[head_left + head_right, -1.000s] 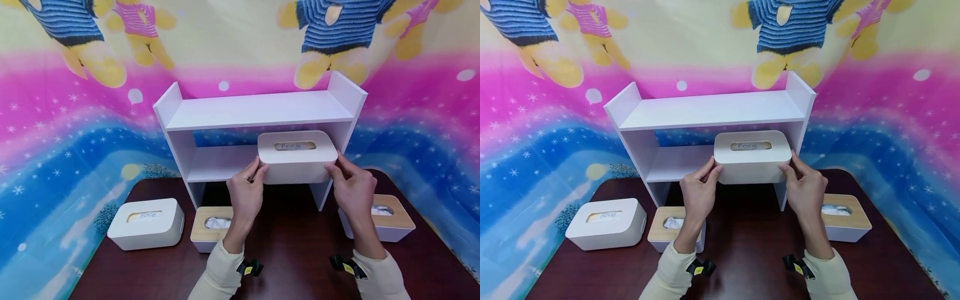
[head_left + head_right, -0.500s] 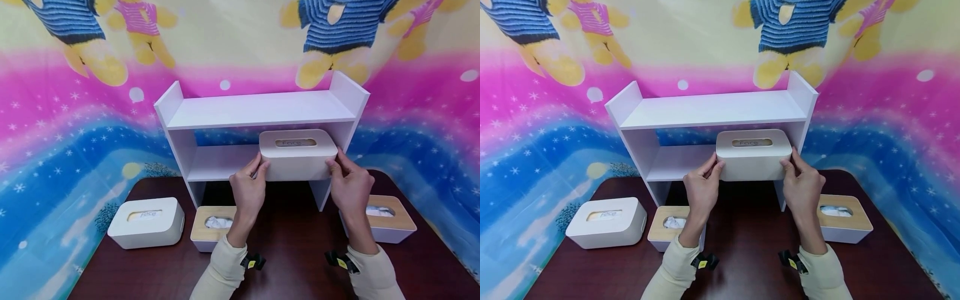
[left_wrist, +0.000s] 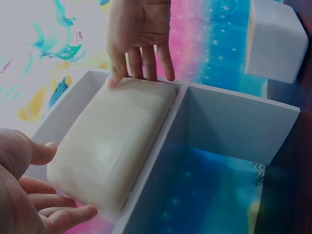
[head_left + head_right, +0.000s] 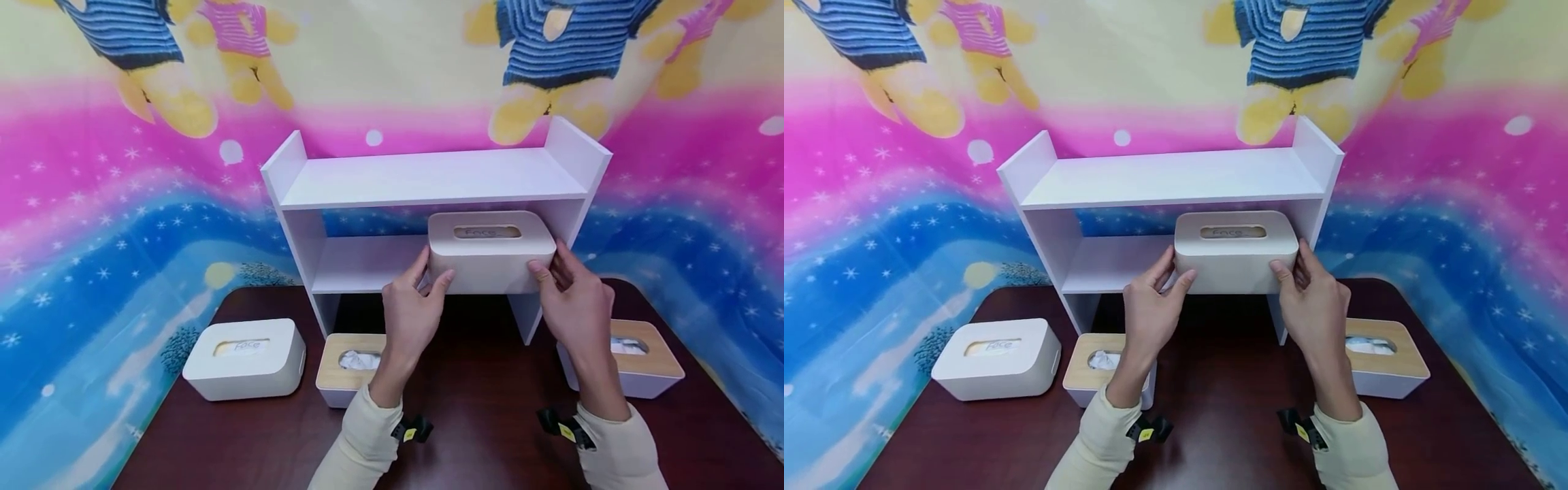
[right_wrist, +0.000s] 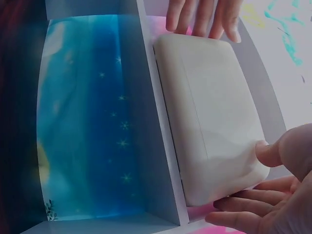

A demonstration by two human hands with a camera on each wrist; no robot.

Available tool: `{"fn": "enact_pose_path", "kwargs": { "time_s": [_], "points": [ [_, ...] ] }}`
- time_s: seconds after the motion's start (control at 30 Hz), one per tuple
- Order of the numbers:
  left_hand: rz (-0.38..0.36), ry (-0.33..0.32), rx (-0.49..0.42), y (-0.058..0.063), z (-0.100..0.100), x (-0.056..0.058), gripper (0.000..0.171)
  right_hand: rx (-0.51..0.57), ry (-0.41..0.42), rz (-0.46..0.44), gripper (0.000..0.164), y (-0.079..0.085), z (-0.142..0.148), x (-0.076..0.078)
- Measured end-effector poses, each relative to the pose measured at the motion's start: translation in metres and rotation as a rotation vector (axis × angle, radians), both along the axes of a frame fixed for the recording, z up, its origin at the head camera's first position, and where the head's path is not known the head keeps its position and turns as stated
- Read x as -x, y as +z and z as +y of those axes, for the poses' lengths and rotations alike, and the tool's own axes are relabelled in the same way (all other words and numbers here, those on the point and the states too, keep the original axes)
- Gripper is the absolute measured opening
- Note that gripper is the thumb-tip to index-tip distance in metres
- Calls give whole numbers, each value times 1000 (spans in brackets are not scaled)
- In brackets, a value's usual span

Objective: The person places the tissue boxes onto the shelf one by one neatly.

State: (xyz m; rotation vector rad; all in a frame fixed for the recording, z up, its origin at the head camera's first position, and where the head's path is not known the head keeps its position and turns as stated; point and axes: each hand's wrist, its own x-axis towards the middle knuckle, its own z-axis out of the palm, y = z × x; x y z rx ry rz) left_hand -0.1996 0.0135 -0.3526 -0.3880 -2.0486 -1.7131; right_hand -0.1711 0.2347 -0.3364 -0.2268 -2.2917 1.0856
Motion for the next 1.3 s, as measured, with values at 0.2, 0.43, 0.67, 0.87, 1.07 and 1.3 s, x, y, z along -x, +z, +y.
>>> {"fn": "enact_pose_path", "kwargs": {
  "time_s": [0.2,0.43,0.67,0.87,1.07,1.3],
  "points": [
    [-48,-6,87,3,-8,-8,71,-26,-54,0,69,5,-9,-11],
    [-4,15,157,10,-26,-14,71,-48,-20,25,69,14,-14,-32],
    [1,22,213,13,-44,-25,73,-72,34,27,68,14,-22,-45],
    [7,29,313,7,-61,-32,74,-127,120,52,65,10,-35,-52],
    [27,43,402,-2,-78,-37,74,-188,217,52,66,2,-52,-55],
    [17,47,490,-11,-99,-44,77,-251,321,64,65,-22,-65,-53]
  ]
}}
